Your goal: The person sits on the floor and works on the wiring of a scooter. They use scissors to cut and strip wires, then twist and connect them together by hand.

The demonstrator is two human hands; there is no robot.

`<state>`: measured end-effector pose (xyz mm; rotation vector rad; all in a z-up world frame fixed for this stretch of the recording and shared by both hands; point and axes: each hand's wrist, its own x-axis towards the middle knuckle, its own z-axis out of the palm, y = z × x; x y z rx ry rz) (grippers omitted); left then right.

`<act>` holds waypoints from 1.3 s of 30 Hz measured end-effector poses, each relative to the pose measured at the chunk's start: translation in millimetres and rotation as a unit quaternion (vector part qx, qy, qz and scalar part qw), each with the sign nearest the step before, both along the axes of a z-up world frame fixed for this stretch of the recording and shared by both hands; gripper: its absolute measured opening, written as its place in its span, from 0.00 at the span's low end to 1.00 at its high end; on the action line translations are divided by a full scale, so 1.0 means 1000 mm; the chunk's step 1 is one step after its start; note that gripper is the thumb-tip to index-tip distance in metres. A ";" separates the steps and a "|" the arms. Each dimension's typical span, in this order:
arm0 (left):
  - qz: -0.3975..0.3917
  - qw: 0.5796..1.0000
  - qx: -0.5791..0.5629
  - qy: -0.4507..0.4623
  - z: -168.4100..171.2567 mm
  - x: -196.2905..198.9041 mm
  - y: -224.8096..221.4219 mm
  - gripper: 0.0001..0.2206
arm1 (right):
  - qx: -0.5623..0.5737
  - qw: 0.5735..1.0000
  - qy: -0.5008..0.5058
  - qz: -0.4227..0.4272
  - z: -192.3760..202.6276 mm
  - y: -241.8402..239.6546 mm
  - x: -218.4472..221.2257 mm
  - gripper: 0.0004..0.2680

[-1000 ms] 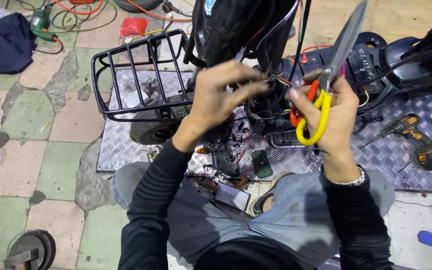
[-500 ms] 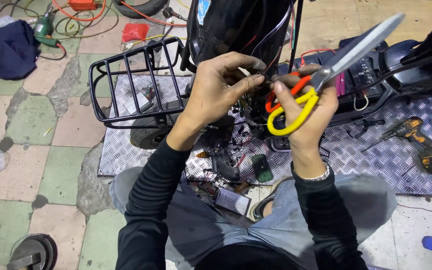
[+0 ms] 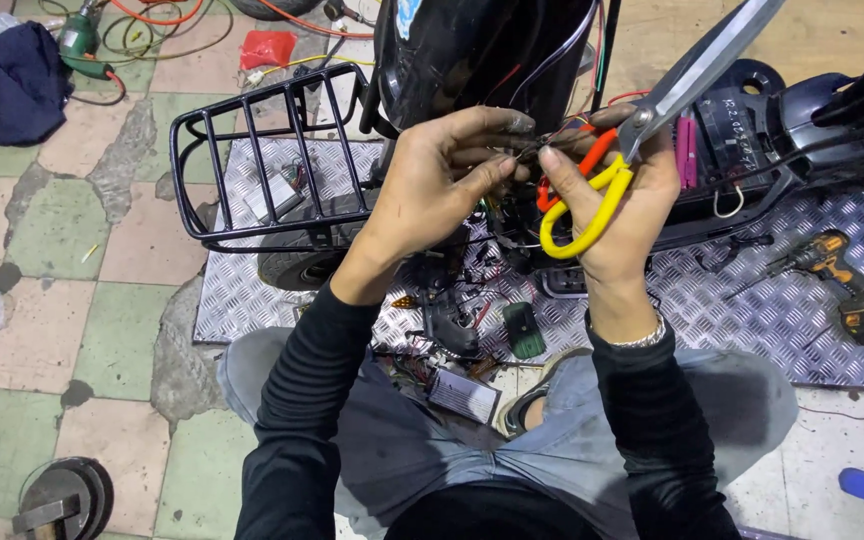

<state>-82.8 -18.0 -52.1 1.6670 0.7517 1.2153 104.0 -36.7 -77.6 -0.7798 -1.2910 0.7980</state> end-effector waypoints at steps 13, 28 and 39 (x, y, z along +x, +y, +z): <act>0.124 0.985 0.102 0.064 -0.035 -0.008 0.000 0.07 | -0.036 0.997 0.054 -0.038 -0.016 0.011 -0.002 0.15; 0.132 0.990 0.056 0.014 -0.043 -0.009 0.001 0.04 | -0.030 0.998 0.034 -0.042 -0.018 0.009 -0.012 0.14; 0.122 0.990 0.074 0.022 -0.039 -0.008 0.000 0.03 | -0.027 0.998 0.041 -0.042 -0.017 0.009 -0.013 0.15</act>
